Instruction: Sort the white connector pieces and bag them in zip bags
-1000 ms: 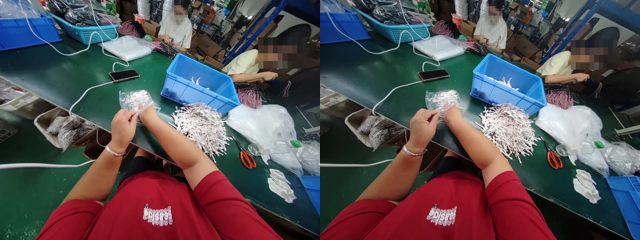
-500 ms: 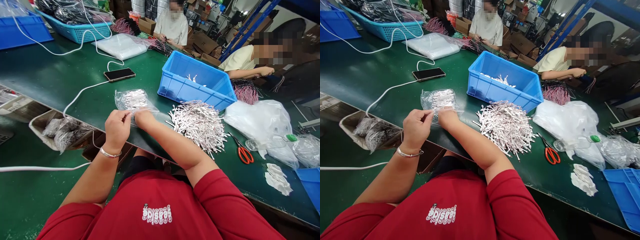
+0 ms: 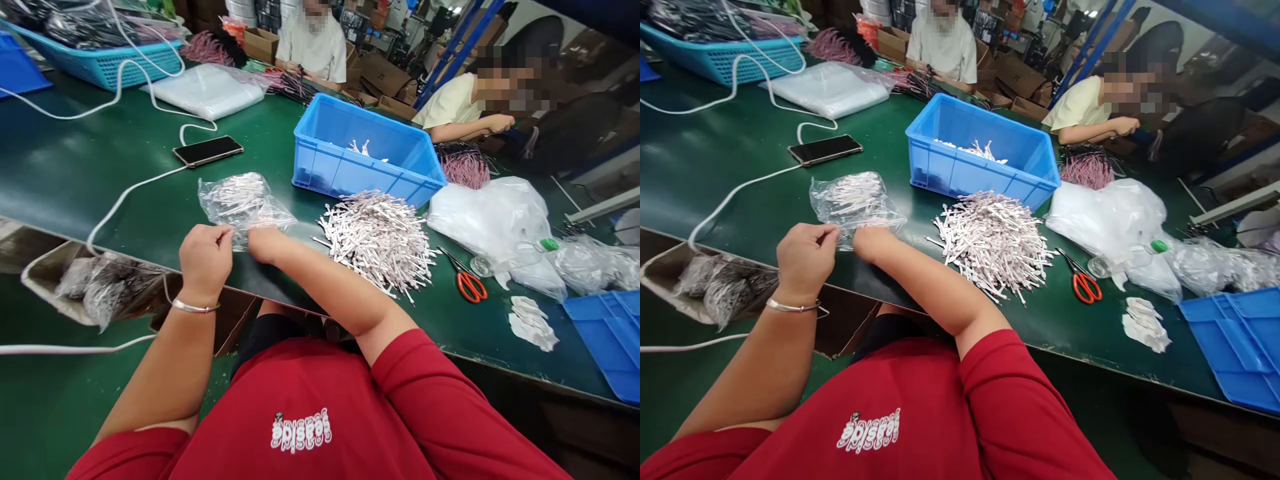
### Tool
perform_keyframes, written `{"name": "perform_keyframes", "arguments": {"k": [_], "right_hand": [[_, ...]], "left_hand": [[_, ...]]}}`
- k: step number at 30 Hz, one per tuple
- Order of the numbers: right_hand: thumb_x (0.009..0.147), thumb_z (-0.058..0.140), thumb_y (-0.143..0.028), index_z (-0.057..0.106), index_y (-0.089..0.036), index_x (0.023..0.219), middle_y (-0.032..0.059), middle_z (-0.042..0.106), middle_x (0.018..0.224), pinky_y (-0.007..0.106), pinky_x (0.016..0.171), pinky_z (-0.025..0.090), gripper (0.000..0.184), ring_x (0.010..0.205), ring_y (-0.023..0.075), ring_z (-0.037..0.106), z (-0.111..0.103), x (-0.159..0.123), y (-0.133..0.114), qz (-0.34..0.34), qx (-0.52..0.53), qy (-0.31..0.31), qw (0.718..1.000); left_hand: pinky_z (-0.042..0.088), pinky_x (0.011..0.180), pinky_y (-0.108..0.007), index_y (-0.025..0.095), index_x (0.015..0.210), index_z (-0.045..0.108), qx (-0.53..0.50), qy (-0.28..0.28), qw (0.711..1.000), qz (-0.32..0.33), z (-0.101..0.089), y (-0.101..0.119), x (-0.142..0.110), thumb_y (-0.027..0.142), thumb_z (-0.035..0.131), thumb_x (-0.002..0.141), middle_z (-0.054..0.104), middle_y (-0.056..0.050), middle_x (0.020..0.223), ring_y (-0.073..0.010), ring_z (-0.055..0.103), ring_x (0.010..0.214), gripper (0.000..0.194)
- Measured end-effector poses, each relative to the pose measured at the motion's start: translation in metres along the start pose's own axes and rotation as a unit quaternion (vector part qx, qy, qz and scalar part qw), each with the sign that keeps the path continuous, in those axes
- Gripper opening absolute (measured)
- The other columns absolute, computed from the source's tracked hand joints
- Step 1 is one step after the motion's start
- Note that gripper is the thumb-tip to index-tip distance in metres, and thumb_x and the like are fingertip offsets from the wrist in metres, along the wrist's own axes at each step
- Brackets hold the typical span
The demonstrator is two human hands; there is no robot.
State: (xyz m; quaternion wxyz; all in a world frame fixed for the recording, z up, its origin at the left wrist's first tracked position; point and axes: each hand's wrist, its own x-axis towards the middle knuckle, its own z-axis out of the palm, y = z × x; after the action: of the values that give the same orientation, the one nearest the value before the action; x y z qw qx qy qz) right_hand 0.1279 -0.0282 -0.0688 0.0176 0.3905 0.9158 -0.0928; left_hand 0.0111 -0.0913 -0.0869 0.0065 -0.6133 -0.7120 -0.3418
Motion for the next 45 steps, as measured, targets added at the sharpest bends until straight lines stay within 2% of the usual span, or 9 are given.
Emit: {"name": "perform_keyframes", "arguments": {"k": [5, 8, 12, 17, 21, 28, 32, 36, 45], "right_hand": [[0.096, 0.040, -0.021, 0.056, -0.002, 0.119, 0.0187, 0.056, 0.130, 0.034, 0.109, 0.035, 0.034, 0.123, 0.0226, 0.051, 0.006, -0.105, -0.005, -0.099, -0.003, 0.036, 0.994], [0.098, 0.038, -0.025, 0.061, -0.005, 0.114, 0.0146, 0.062, 0.123, 0.030, 0.110, 0.035, 0.034, 0.117, 0.0178, 0.056, 0.021, -0.169, 0.004, -0.160, 0.005, 0.040, 0.986], [0.097, 0.039, -0.025, 0.065, -0.007, 0.108, 0.0115, 0.067, 0.115, 0.030, 0.103, 0.044, 0.033, 0.111, 0.0172, 0.060, 0.041, -0.228, 0.028, -0.096, 0.008, 0.160, 0.982], [0.094, 0.046, -0.021, 0.067, -0.007, 0.101, 0.0116, 0.070, 0.104, 0.033, 0.093, 0.051, 0.026, 0.100, 0.0199, 0.062, 0.048, -0.269, 0.051, 0.003, -0.002, 0.277, 0.961], [0.094, 0.045, -0.022, 0.066, -0.008, 0.101, 0.0124, 0.069, 0.105, 0.036, 0.090, 0.050, 0.026, 0.098, 0.0216, 0.059, 0.047, -0.285, 0.059, 0.109, -0.003, 0.285, 0.952], [0.095, 0.040, -0.017, 0.065, -0.015, 0.106, 0.0104, 0.064, 0.109, 0.032, 0.088, 0.045, 0.027, 0.098, 0.0208, 0.053, 0.037, -0.278, 0.076, 0.212, 0.026, 0.202, 0.956], [0.095, 0.040, -0.020, 0.061, -0.018, 0.114, 0.0096, 0.061, 0.097, 0.030, 0.082, 0.043, 0.029, 0.093, 0.0216, 0.052, 0.033, -0.267, 0.080, 0.254, 0.026, 0.153, 0.955], [0.095, 0.041, -0.022, 0.061, -0.019, 0.114, 0.0096, 0.058, 0.097, 0.030, 0.080, 0.041, 0.028, 0.092, 0.0218, 0.050, 0.034, -0.265, 0.080, 0.253, 0.034, 0.128, 0.958], [0.096, 0.040, -0.023, 0.067, -0.017, 0.096, 0.0095, 0.057, 0.094, 0.030, 0.078, 0.038, 0.027, 0.091, 0.0214, 0.047, 0.035, -0.281, 0.076, 0.246, 0.046, 0.141, 0.958]], "left_hand": [[0.045, 0.086, -0.041, 0.013, 0.105, 0.068, 0.053, -0.115, 0.992, 0.026, -0.012, 0.003, -0.011, 0.038, 0.050, 0.085, 0.068, -0.013, 0.096, -0.0294, 0.059, 0.096, 0.037], [0.043, 0.092, -0.044, 0.012, 0.112, 0.063, 0.037, -0.101, 0.993, 0.054, -0.020, 0.026, -0.021, 0.041, 0.053, 0.084, 0.066, -0.014, 0.105, -0.0307, 0.058, 0.103, 0.041], [0.046, 0.081, -0.033, 0.016, 0.097, 0.068, -0.058, -0.184, 0.973, 0.127, -0.006, 0.076, -0.029, 0.039, 0.049, 0.087, 0.067, -0.008, 0.090, -0.0216, 0.061, 0.085, 0.030], [0.044, 0.076, -0.032, 0.016, 0.090, 0.067, -0.042, -0.305, 0.926, 0.218, 0.026, 0.131, -0.032, 0.035, 0.047, 0.089, 0.067, -0.007, 0.087, -0.0220, 0.060, 0.084, 0.028], [0.043, 0.070, -0.034, 0.017, 0.078, 0.066, 0.013, -0.369, 0.898, 0.240, 0.038, 0.158, -0.046, 0.036, 0.040, 0.092, 0.065, -0.007, 0.079, -0.0226, 0.059, 0.076, 0.034], [0.042, 0.092, -0.039, 0.006, 0.119, 0.058, 0.016, -0.275, 0.908, 0.315, 0.062, 0.166, -0.053, 0.014, 0.048, 0.082, 0.059, -0.016, 0.108, -0.0288, 0.052, 0.103, 0.039], [0.044, 0.090, -0.038, 0.011, 0.109, 0.065, 0.017, -0.302, 0.903, 0.304, 0.073, 0.167, -0.042, 0.014, 0.049, 0.081, 0.058, -0.013, 0.097, -0.0275, 0.054, 0.096, 0.033], [0.045, 0.083, -0.037, 0.016, 0.090, 0.068, 0.003, -0.303, 0.902, 0.309, 0.076, 0.167, -0.038, 0.020, 0.047, 0.085, 0.056, -0.010, 0.086, -0.0255, 0.054, 0.089, 0.023], [0.044, 0.075, -0.033, 0.016, 0.083, 0.058, 0.051, -0.297, 0.906, 0.299, 0.057, 0.165, -0.042, 0.021, 0.046, 0.083, 0.060, -0.008, 0.084, -0.0236, 0.057, 0.084, 0.012]]}}
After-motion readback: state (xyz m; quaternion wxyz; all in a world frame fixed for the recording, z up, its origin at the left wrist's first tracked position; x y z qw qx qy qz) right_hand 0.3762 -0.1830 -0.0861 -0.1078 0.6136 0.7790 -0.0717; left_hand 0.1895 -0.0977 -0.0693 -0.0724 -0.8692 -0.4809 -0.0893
